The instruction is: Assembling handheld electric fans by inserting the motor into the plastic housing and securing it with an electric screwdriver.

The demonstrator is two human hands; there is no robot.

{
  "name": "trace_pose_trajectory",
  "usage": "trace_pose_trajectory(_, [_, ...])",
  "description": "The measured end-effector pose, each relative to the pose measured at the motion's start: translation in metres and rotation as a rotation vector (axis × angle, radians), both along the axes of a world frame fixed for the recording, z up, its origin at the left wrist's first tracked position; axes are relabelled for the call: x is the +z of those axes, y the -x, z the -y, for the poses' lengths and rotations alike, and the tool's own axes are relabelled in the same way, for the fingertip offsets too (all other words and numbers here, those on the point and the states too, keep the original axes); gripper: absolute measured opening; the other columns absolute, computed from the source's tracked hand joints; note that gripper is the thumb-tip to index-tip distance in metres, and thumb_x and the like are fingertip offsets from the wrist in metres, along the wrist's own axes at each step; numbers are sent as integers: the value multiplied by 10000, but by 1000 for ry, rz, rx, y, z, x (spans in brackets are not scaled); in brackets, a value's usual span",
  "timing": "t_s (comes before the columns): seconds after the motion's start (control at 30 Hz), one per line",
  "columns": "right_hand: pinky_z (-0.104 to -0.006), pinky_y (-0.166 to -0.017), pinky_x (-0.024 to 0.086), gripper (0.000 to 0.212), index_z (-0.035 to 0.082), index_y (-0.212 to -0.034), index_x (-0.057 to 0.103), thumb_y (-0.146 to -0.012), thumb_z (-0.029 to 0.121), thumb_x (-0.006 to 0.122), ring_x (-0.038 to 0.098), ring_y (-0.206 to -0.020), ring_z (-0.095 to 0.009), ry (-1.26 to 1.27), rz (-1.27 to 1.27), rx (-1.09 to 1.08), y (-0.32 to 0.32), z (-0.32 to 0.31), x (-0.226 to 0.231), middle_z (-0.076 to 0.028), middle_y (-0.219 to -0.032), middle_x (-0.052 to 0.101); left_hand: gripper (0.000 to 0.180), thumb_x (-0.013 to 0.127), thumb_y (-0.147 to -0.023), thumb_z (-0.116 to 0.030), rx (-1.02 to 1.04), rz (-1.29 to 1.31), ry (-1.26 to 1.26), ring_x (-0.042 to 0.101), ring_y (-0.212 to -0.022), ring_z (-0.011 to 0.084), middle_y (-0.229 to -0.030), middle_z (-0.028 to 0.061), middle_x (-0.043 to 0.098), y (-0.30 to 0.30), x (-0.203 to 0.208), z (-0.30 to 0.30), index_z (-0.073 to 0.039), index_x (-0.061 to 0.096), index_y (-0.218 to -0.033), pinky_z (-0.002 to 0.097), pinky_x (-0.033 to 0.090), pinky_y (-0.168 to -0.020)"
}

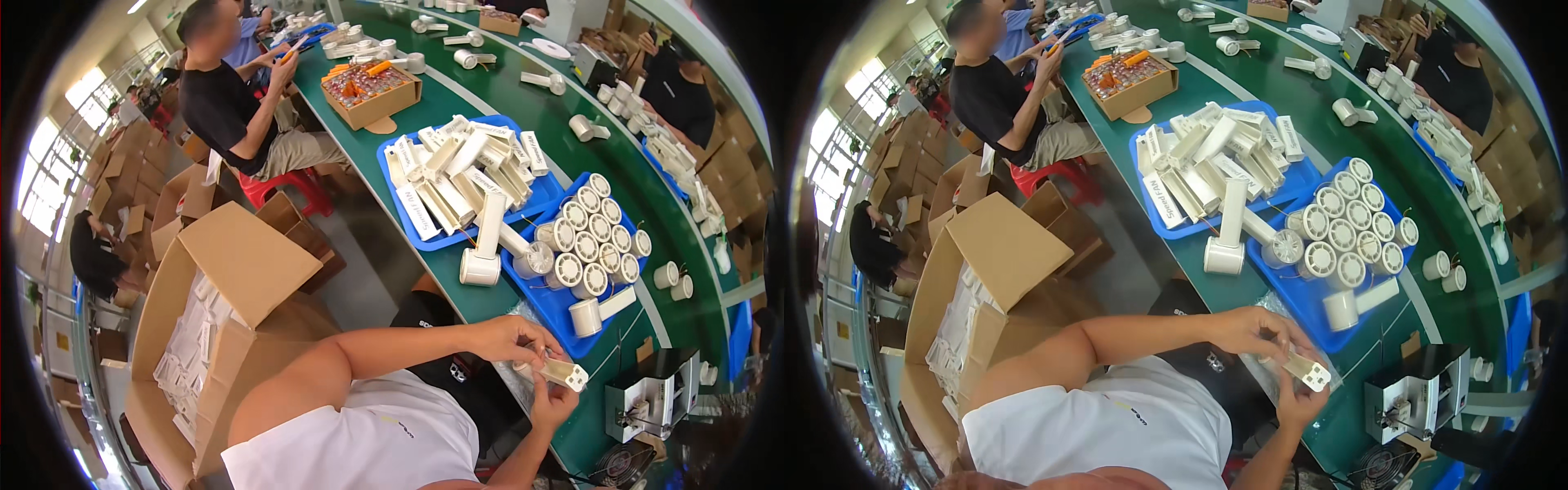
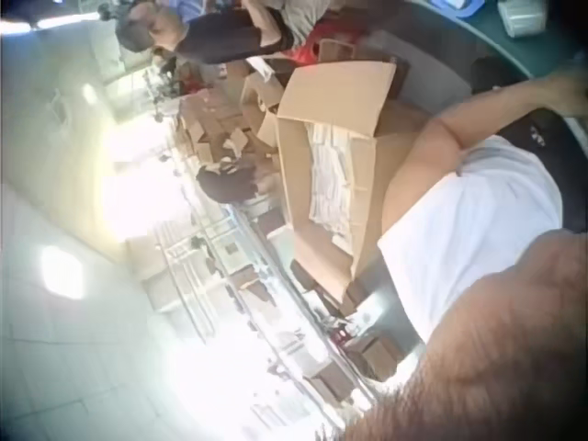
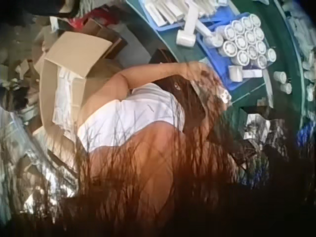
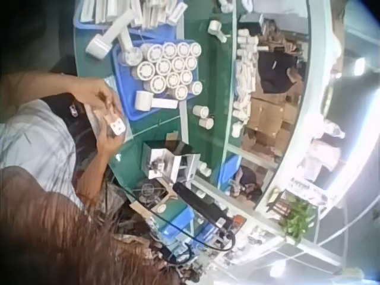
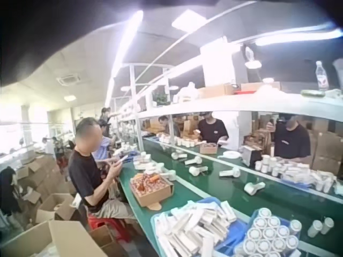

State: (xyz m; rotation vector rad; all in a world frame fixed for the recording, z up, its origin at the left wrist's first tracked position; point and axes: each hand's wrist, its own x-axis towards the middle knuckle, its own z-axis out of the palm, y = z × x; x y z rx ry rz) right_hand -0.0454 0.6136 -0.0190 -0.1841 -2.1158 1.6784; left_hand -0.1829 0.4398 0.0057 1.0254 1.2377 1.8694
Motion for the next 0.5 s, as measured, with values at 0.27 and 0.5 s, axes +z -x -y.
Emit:
trace_pose_trajectory(0.27, [-350,-834,516,329,-29,-1115,646,-805,10,750,623,-963,-262,-342,-71,-497,-56,-25,68,-139,-1148,617,93,589,-957,-100,663,-347,215,577,-840,395,-888,181,601,-51,4,-47,-19,544,-957,447,456,-735])
trace_pose_trajectory(0.5, [-429,-998,451,891,31,-1465,353,-733,40,861,485,-1252,-273,-501,-621,-1119,-26,-92,179,-164,-1391,468,91,549,-954,-79,623,-707,252,573,-835,365,-874,168,607,-38,8,-51,-16,608,-923,433,440,-745])
